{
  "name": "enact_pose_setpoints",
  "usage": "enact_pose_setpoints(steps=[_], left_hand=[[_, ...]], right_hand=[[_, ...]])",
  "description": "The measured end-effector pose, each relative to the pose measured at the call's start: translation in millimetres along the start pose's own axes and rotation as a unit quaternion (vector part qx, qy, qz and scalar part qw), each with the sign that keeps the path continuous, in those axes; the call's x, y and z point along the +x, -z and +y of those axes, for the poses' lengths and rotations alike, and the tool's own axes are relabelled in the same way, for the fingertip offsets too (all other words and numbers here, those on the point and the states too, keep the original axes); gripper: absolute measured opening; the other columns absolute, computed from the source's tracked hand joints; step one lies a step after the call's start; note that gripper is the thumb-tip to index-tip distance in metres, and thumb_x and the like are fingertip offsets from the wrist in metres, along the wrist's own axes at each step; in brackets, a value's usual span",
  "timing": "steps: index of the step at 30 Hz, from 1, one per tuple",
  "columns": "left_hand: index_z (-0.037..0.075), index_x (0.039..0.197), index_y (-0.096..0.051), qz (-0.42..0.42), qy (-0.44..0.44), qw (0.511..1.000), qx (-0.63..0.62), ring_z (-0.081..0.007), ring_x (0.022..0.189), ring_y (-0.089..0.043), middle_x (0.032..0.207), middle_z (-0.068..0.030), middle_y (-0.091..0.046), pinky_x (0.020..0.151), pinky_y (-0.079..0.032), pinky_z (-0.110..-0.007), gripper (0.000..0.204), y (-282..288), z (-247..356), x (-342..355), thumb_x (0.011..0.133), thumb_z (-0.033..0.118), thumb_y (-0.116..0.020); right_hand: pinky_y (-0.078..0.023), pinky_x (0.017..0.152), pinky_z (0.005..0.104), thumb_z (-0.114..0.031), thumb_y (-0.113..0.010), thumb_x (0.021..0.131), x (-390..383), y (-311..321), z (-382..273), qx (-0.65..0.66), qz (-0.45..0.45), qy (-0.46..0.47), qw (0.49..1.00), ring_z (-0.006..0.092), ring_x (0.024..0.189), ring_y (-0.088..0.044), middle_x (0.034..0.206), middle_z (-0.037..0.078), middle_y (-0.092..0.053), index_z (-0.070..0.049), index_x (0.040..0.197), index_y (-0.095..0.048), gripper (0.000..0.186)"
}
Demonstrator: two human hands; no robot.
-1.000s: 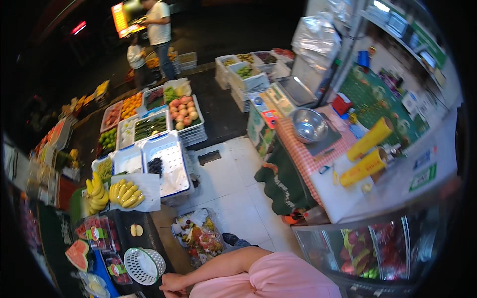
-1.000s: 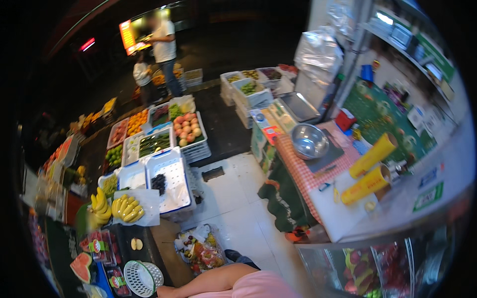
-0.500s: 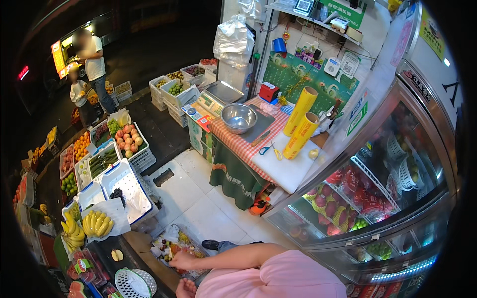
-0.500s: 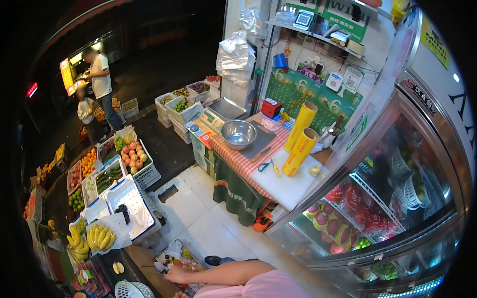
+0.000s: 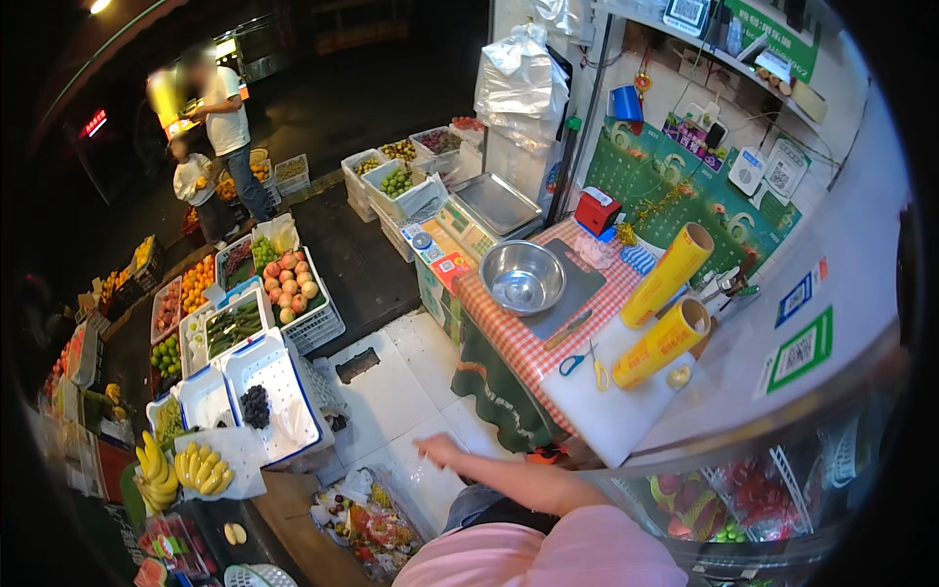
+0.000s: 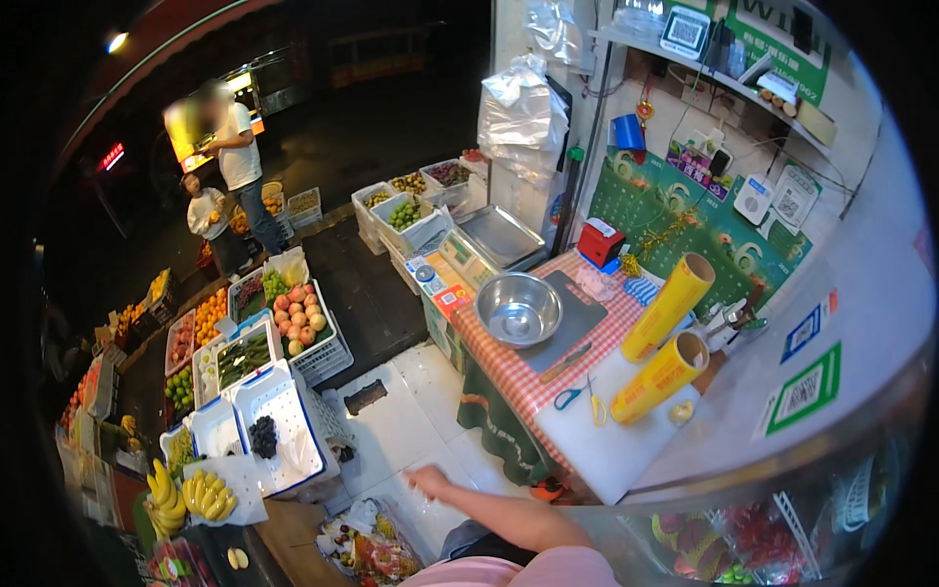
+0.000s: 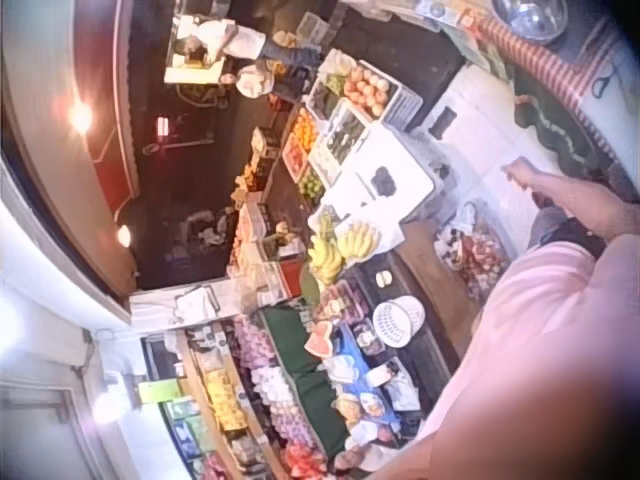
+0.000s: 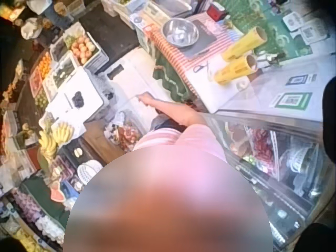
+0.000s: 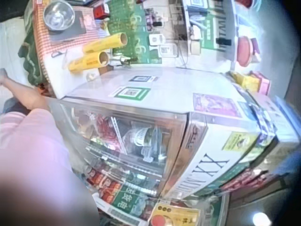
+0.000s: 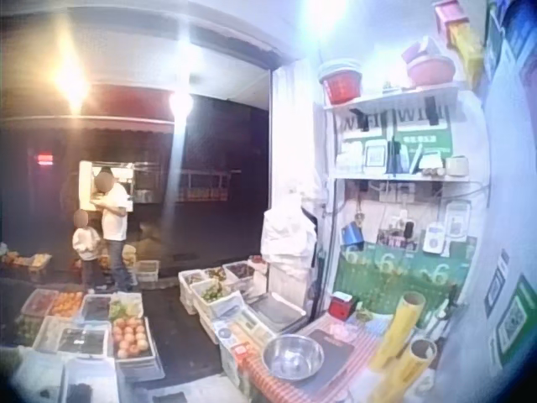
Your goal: The person selects green grapes from a display, removes individual grapes from the bunch, places them into a metal bowl, washes the grapes in a sink, and returns the bowl to the counter.
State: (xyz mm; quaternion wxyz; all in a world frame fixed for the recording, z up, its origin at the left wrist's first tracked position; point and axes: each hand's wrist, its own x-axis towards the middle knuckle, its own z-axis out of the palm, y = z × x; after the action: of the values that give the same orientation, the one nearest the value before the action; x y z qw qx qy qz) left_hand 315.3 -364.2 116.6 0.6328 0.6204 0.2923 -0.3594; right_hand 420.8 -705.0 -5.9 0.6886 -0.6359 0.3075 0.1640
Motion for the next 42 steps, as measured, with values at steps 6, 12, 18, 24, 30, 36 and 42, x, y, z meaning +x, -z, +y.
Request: enact_pose_setpoints(steps=[6, 12, 18, 24, 30, 36, 42], left_hand=[[0.006, 0.097, -0.061, 0.009, -0.018, 0.997, 0.077, -0.0239, 0.075, -0.061, 0.084, -0.0102, -0.065, 0.065, -0.049, -0.038, 0.034, -82.4, 53.4, 25.9, 0.098, 0.038, -0.050], [0.005, 0.091, -0.062, -0.007, -0.041, 0.986, 0.163, -0.0249, 0.073, -0.061, 0.081, -0.0111, -0.066, 0.064, -0.048, -0.039, 0.033, -130.4, 86.4, 50.6, 0.097, 0.036, -0.051], [0.005, 0.086, -0.063, -0.034, -0.078, 0.962, 0.261, -0.0259, 0.071, -0.061, 0.079, -0.0119, -0.067, 0.063, -0.047, -0.040, 0.033, -143.2, 131.2, 99.1, 0.096, 0.034, -0.053], [0.004, 0.081, -0.064, -0.097, -0.261, 0.843, 0.461, -0.0268, 0.069, -0.061, 0.076, -0.0128, -0.067, 0.061, -0.046, -0.041, 0.033, -136.0, 198.2, 167.2, 0.096, 0.032, -0.054], [0.004, 0.071, -0.060, -0.065, -0.104, 0.934, 0.335, -0.0225, 0.059, -0.053, 0.066, -0.0056, -0.060, 0.052, -0.039, -0.040, 0.031, -168.6, 280.4, 203.2, 0.094, 0.025, -0.057], [0.018, 0.060, -0.041, -0.057, -0.015, 0.990, 0.127, -0.0115, 0.049, -0.036, 0.056, 0.0050, -0.036, 0.045, -0.032, -0.028, 0.036, -193.9, 330.9, 229.6, 0.091, 0.012, -0.058], [0.009, 0.072, -0.062, -0.115, -0.212, 0.910, 0.338, -0.0100, 0.050, -0.040, 0.061, 0.0022, -0.048, 0.045, -0.032, -0.029, 0.019, -189.7, 325.1, 290.1, 0.090, 0.012, -0.058]], right_hand=[[-0.031, 0.036, 0.0289, -0.052, -0.055, 0.094, 54.6, 216.6, -106.2, 0.346, 0.147, 0.010, 0.926, 0.0083, 0.037, -0.032, 0.050, -0.005, -0.035, -0.008, 0.072, -0.054, 0.049], [-0.027, 0.040, 0.0286, -0.055, -0.055, 0.094, 55.1, 297.8, -127.7, 0.457, 0.194, 0.002, 0.868, 0.0082, 0.039, -0.027, 0.052, -0.005, -0.035, -0.005, 0.083, -0.057, 0.051], [-0.029, 0.047, 0.0289, -0.036, -0.053, 0.094, 57.0, 315.2, -139.4, 0.493, 0.216, 0.039, 0.842, 0.0089, 0.044, -0.027, 0.053, -0.006, -0.030, -0.006, 0.077, -0.057, 0.034], [-0.031, 0.045, 0.0309, -0.030, -0.055, 0.090, 56.0, 347.5, -158.9, 0.512, 0.318, 0.103, 0.792, 0.0097, 0.043, -0.030, 0.051, -0.005, -0.031, 0.000, 0.077, -0.059, 0.033], [-0.032, 0.044, 0.0310, -0.033, -0.054, 0.092, 63.4, 341.1, -148.9, 0.512, 0.412, 0.091, 0.748, 0.0115, 0.042, -0.031, 0.055, -0.003, -0.036, -0.002, 0.084, -0.060, 0.032], [-0.029, 0.043, 0.0278, -0.041, -0.052, 0.098, 68.6, 299.7, -158.9, 0.511, 0.367, 0.081, 0.773, 0.0095, 0.042, -0.031, 0.053, -0.005, -0.031, -0.002, 0.087, -0.064, 0.043], [-0.027, 0.043, 0.0266, -0.034, -0.060, 0.094, 91.4, 269.2, -200.7, 0.402, 0.286, -0.004, 0.870, 0.0072, 0.043, -0.029, 0.053, -0.007, -0.030, -0.003, 0.092, -0.067, 0.031]])
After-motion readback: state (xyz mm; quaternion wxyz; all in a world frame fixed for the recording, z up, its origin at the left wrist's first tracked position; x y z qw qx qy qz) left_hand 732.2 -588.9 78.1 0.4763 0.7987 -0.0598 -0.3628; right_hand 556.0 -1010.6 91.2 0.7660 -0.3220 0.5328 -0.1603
